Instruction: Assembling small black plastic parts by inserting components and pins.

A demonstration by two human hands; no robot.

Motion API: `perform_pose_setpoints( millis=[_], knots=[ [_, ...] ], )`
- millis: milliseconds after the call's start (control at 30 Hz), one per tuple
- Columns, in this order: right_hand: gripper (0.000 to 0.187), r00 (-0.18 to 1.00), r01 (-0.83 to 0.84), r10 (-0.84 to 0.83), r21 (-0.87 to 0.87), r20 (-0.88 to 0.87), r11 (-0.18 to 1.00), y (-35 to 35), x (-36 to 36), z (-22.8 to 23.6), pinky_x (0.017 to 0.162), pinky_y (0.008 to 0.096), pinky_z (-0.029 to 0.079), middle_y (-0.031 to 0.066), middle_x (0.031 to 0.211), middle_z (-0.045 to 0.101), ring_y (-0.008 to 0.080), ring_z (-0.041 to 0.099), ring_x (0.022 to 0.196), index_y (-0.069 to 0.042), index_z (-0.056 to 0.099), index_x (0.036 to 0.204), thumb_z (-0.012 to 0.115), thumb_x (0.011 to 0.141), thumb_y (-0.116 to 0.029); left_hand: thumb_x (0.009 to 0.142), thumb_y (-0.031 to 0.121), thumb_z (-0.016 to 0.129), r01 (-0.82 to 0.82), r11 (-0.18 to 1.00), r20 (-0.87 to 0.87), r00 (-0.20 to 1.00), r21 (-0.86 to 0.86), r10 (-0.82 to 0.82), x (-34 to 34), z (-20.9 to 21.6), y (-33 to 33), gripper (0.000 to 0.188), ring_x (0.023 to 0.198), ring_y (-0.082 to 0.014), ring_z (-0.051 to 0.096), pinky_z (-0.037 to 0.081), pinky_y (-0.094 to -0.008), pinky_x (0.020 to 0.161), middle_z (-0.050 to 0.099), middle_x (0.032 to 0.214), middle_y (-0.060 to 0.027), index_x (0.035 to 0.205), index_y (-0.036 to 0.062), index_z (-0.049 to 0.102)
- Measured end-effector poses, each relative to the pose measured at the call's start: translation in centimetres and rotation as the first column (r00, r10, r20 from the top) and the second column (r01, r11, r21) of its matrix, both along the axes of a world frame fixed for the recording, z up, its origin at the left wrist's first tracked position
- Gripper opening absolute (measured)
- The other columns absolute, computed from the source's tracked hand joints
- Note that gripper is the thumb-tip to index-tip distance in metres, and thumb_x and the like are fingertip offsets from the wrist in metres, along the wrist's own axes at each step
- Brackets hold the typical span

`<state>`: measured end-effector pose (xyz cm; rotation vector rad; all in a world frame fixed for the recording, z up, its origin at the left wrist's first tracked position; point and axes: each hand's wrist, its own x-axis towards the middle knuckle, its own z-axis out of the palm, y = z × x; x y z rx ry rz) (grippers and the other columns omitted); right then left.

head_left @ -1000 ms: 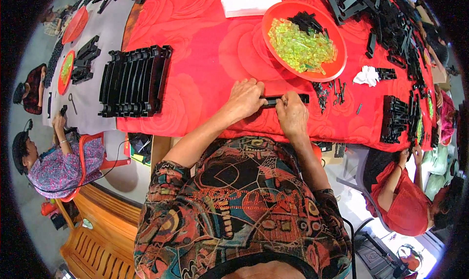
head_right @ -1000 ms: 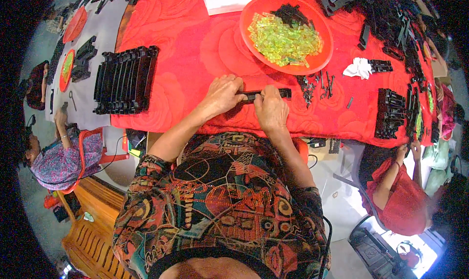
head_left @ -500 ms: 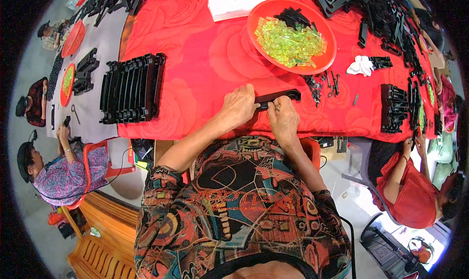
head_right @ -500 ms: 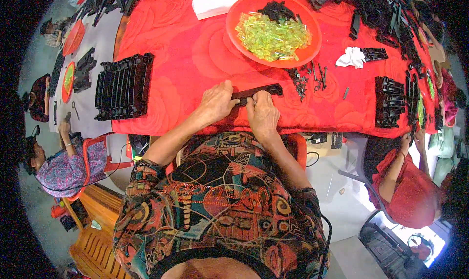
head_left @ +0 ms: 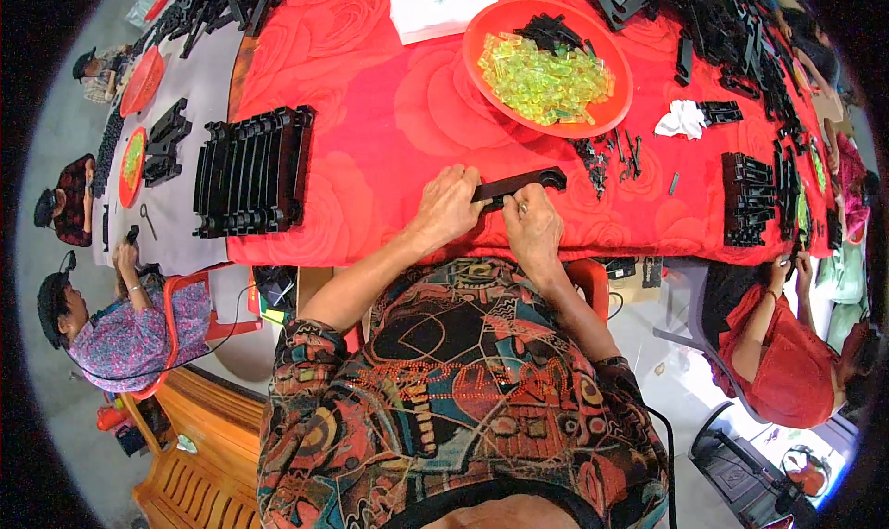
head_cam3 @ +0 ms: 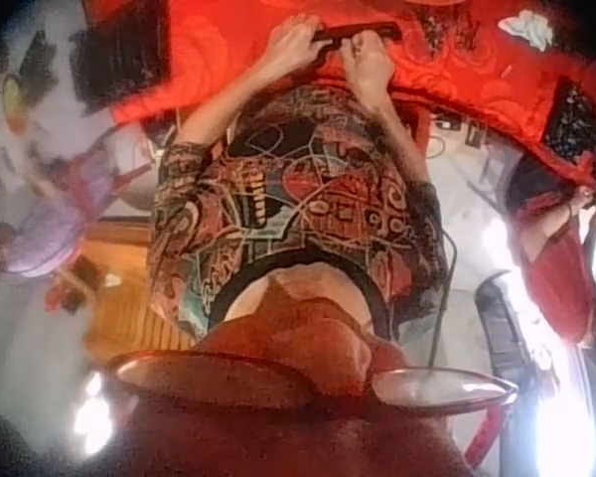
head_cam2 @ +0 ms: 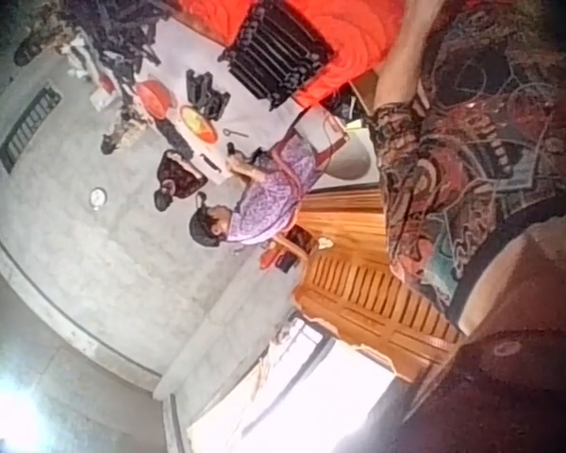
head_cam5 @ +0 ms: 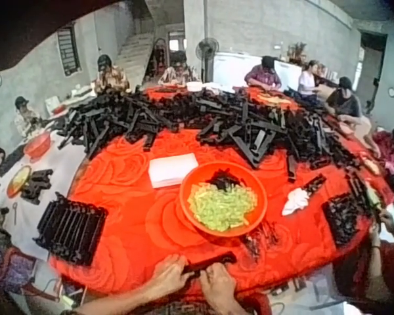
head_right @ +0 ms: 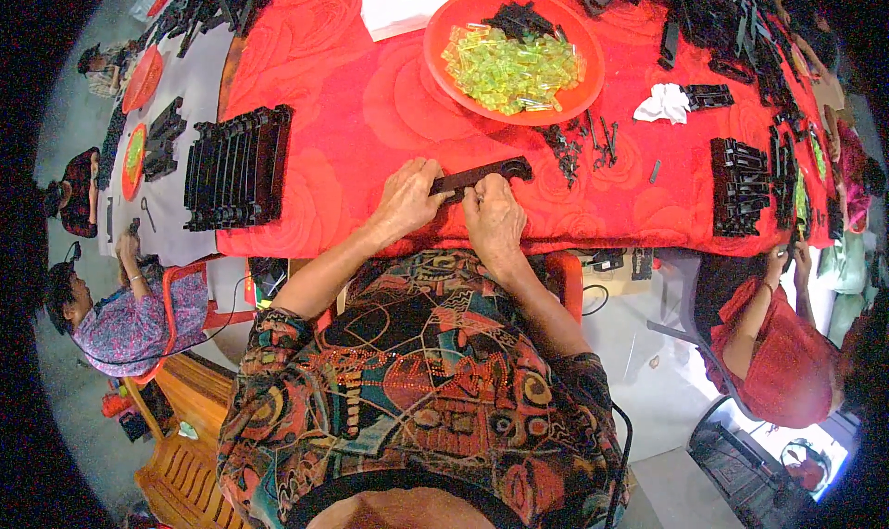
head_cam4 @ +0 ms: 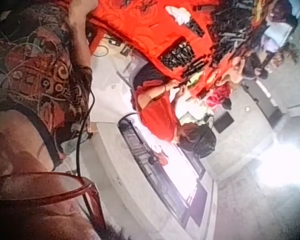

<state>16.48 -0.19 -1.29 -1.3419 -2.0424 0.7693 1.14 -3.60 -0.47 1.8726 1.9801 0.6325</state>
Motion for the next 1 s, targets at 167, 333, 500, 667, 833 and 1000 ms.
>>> perform_pose_setpoints(
  millis=[167,333,500,667,833,1000],
  knots=[
    [0.018,1.000,0.014,-0.015,0.023,0.018,1.000,-0.1,-0.1,0.0,0.055,0.0440,0.043,0.0131,0.072,0.055,0.0338,0.057,0.065,-0.003,0.047,0.080,0.063,0.076,-0.011,0.069,0.012,0.063,-0.003,0.997,-0.021,1.000,0.075,0.005,0.2,-0.6,-0.2,0.021,0.078,-0.0377,0.054,0.045,-0.0461,0.066,0.054,0.079,-0.0204,0.078,-0.0015,0.049],
    [0.018,0.998,0.057,-0.055,0.068,-0.032,0.996,-0.3,-0.3,-0.2,0.054,0.0413,0.043,0.0146,0.069,0.055,0.0322,0.057,0.062,-0.002,0.049,0.077,0.065,0.076,-0.011,0.069,0.014,0.063,-0.025,0.994,-0.020,0.999,0.110,0.027,0.5,-0.2,-0.2,0.022,0.076,-0.0366,0.054,0.045,-0.0454,0.065,0.053,0.077,-0.0201,0.077,-0.0010,0.049],
    [0.018,0.998,0.063,-0.063,0.077,-0.012,0.995,-0.2,-0.3,-0.4,0.055,0.0415,0.043,0.0145,0.069,0.055,0.0320,0.057,0.062,-0.002,0.049,0.077,0.064,0.076,-0.012,0.069,0.015,0.063,-0.049,0.992,-0.032,0.998,0.114,0.053,0.7,-0.2,0.0,0.022,0.076,-0.0365,0.055,0.045,-0.0450,0.065,0.054,0.076,-0.0197,0.077,-0.0008,0.049],
    [0.018,0.998,0.061,-0.061,0.060,-0.007,0.996,-0.2,-0.3,-0.3,0.055,0.0411,0.043,0.0146,0.069,0.055,0.0322,0.057,0.062,-0.002,0.049,0.077,0.064,0.076,-0.012,0.067,0.013,0.062,-0.057,0.996,-0.022,0.998,0.063,0.059,0.5,-0.1,0.0,0.021,0.079,-0.0353,0.054,0.044,-0.0460,0.067,0.054,0.078,-0.0168,0.081,0.0016,0.051],
    [0.019,0.999,0.022,-0.021,-0.033,0.033,0.999,0.1,0.1,0.7,0.058,0.0449,0.044,0.0134,0.076,0.057,0.0343,0.058,0.069,-0.003,0.049,0.080,0.062,0.078,-0.017,0.070,0.015,0.064,-0.017,0.999,-0.037,0.999,0.037,0.019,0.6,0.5,0.0,0.022,0.081,-0.0351,0.054,0.044,-0.0459,0.068,0.054,0.078,-0.0168,0.084,0.0028,0.053],
    [0.018,0.997,-0.011,0.015,-0.053,0.079,0.999,0.6,0.1,1.1,0.060,0.0441,0.044,0.0125,0.078,0.058,0.0333,0.058,0.071,-0.004,0.050,0.080,0.062,0.078,-0.017,0.071,0.014,0.066,0.037,0.995,-0.004,0.999,-0.095,-0.038,0.1,1.7,0.7,0.021,0.080,-0.0359,0.054,0.043,-0.0456,0.069,0.055,0.080,-0.0180,0.084,0.0025,0.054]
  ],
)
